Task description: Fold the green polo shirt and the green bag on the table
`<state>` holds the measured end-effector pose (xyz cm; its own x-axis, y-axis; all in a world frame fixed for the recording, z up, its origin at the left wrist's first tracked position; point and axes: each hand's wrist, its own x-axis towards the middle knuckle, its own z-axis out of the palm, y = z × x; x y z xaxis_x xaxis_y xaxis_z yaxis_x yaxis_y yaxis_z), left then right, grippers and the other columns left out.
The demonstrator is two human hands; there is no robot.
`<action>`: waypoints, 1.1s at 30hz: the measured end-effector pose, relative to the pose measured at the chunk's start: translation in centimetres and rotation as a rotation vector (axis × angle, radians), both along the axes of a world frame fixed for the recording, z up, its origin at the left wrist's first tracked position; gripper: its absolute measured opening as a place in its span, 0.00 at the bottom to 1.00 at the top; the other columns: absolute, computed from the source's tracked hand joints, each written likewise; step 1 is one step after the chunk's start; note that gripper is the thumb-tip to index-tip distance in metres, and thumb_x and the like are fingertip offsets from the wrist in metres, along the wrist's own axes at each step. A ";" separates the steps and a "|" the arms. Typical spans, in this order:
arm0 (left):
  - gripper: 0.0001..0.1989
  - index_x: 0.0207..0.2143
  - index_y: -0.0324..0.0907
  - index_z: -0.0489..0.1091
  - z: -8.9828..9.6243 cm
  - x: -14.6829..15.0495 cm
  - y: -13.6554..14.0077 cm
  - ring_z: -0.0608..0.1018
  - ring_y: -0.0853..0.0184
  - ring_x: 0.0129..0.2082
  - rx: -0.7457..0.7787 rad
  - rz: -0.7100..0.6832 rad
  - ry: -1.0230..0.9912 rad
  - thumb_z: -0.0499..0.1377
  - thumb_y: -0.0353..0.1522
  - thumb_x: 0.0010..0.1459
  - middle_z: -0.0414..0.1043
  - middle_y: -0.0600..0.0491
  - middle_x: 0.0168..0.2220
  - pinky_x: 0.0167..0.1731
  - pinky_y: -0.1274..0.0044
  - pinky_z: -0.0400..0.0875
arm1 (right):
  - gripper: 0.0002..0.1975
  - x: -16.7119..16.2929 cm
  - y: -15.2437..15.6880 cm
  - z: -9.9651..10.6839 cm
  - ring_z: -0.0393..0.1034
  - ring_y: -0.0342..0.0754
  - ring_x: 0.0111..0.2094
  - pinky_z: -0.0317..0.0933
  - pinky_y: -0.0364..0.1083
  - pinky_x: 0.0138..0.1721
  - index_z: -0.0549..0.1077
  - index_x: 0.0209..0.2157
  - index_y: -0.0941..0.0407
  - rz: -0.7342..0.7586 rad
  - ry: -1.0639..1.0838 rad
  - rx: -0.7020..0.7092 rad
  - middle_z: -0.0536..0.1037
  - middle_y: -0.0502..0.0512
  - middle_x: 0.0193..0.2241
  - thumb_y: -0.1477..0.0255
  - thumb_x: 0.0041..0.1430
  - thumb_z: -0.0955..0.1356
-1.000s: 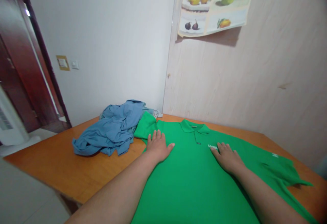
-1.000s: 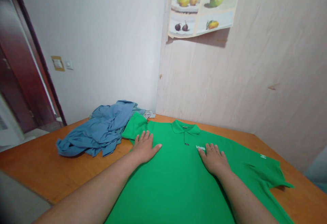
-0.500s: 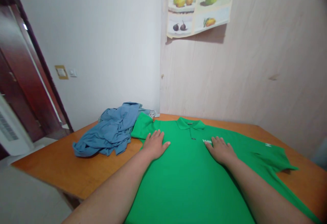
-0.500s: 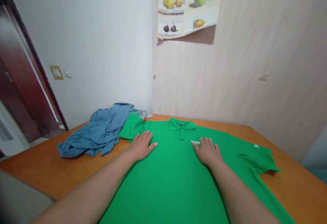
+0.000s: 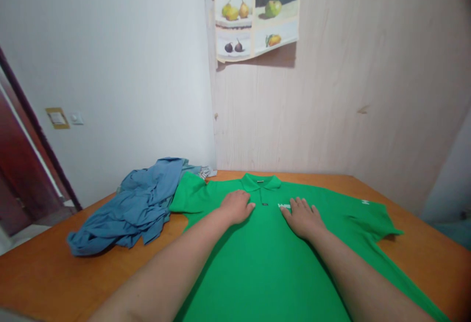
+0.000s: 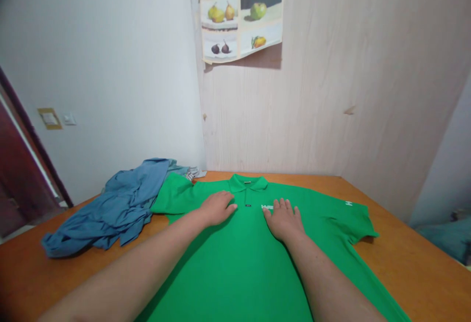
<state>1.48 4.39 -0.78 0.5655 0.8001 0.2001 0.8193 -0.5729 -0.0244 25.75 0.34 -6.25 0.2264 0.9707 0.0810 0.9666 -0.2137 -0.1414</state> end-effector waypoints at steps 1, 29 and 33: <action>0.21 0.50 0.42 0.71 -0.1 1.0 0.6 0.72 0.54 0.55 0.016 -0.038 -0.013 0.49 0.45 0.65 0.72 0.43 0.53 0.54 0.63 0.65 | 0.39 0.0 0.0 0.0 0.39 0.60 0.69 0.36 0.62 0.65 0.54 0.67 0.63 -0.001 0.003 -0.001 0.51 0.65 0.68 0.50 0.65 0.50; 0.18 0.50 0.46 0.71 -2.9 5.3 6.4 0.72 0.57 0.51 0.005 -0.119 -0.180 0.48 0.43 0.67 0.70 0.47 0.50 0.50 0.67 0.67 | 0.22 1.9 7.2 4.7 0.70 0.54 0.53 0.61 0.48 0.53 0.72 0.54 0.56 -0.001 0.405 0.148 0.76 0.60 0.52 0.68 0.59 0.64; 0.17 0.48 0.46 0.72 -3.0 5.2 6.3 0.72 0.56 0.50 0.025 -0.120 -0.193 0.49 0.42 0.66 0.70 0.47 0.49 0.48 0.66 0.68 | 0.27 0.7 10.4 4.5 0.69 0.53 0.54 0.62 0.47 0.52 0.65 0.60 0.59 -0.060 0.449 0.209 0.75 0.63 0.52 0.68 0.60 0.63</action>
